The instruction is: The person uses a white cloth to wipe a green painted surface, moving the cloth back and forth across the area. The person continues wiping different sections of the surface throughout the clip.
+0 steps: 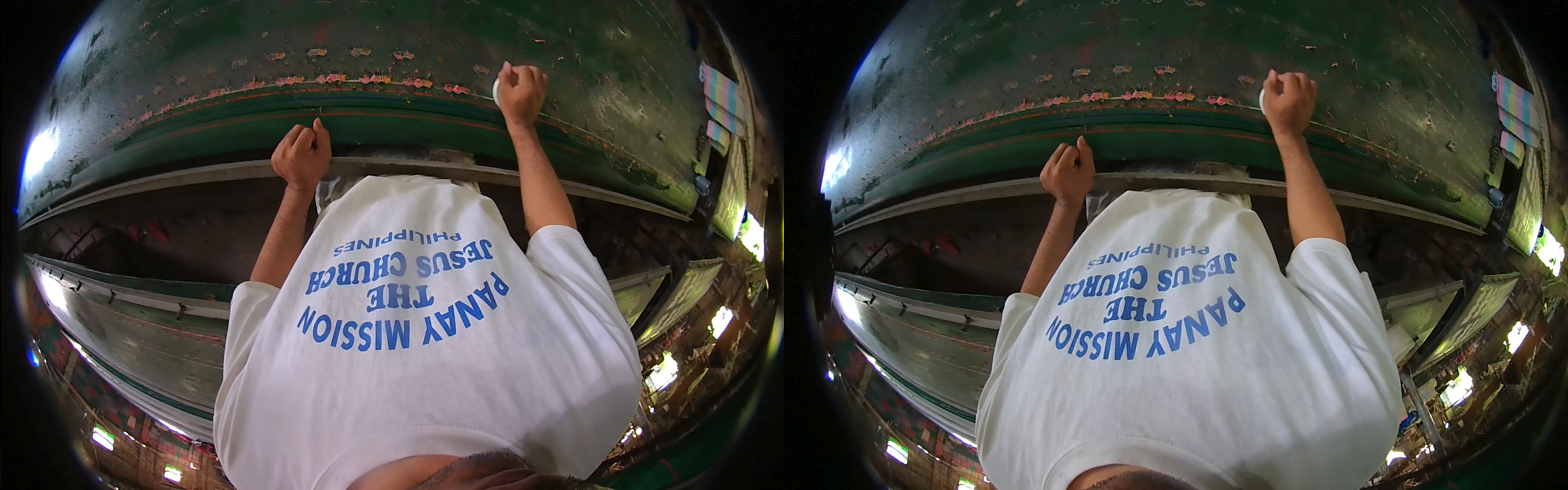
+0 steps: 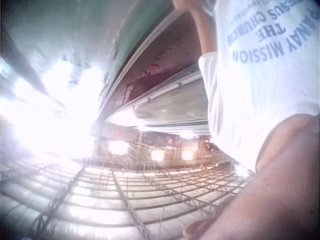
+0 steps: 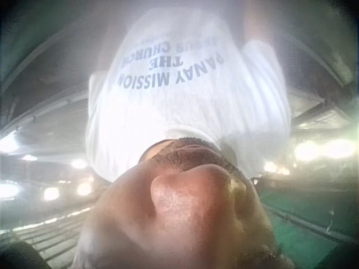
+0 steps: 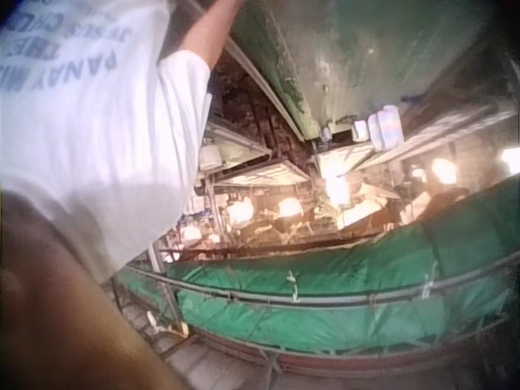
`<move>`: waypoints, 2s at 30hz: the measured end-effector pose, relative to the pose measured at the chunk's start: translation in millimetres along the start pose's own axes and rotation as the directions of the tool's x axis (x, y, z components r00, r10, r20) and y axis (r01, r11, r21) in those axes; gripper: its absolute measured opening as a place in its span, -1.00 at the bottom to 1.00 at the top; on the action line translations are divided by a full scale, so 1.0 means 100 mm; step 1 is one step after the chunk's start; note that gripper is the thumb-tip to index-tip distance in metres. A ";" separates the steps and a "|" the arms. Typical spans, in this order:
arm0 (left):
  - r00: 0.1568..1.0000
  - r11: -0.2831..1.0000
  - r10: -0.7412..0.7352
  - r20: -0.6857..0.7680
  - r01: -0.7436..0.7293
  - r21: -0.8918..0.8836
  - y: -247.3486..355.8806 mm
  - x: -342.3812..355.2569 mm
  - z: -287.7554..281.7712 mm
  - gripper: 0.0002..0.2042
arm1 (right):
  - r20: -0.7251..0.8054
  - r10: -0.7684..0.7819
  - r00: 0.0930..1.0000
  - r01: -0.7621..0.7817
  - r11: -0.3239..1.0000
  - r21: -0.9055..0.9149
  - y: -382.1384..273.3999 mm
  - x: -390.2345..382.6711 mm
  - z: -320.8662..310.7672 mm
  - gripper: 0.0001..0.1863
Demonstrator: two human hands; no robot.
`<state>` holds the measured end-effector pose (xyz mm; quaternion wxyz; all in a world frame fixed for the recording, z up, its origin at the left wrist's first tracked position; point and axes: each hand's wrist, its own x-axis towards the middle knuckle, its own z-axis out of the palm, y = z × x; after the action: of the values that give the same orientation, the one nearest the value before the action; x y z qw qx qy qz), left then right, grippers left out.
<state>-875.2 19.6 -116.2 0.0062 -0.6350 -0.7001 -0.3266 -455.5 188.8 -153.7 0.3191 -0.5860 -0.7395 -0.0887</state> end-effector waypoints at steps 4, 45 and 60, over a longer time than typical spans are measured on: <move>1.000 0.999 0.025 -0.017 -0.025 -0.031 0.01 0.06 0.03 -0.52 | 0.009 0.069 0.998 -0.067 0.987 -0.148 0.58 0.31 0.10 -0.76; 0.987 0.997 0.064 -0.145 -0.071 -0.041 -0.05 -0.03 0.03 -0.57 | 0.046 -0.117 0.992 0.117 0.993 0.002 -0.75 0.43 0.42 -0.78; 0.994 1.000 0.017 -0.110 -0.018 -0.009 -0.02 -0.02 0.02 -0.55 | 0.042 -0.274 0.961 0.264 0.950 0.167 -0.91 0.18 0.34 -0.75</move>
<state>-876.1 19.0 -119.6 0.0443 -0.6224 -0.6913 -0.3645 -553.9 194.0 -148.0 0.3258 -0.4548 -0.8272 -0.0526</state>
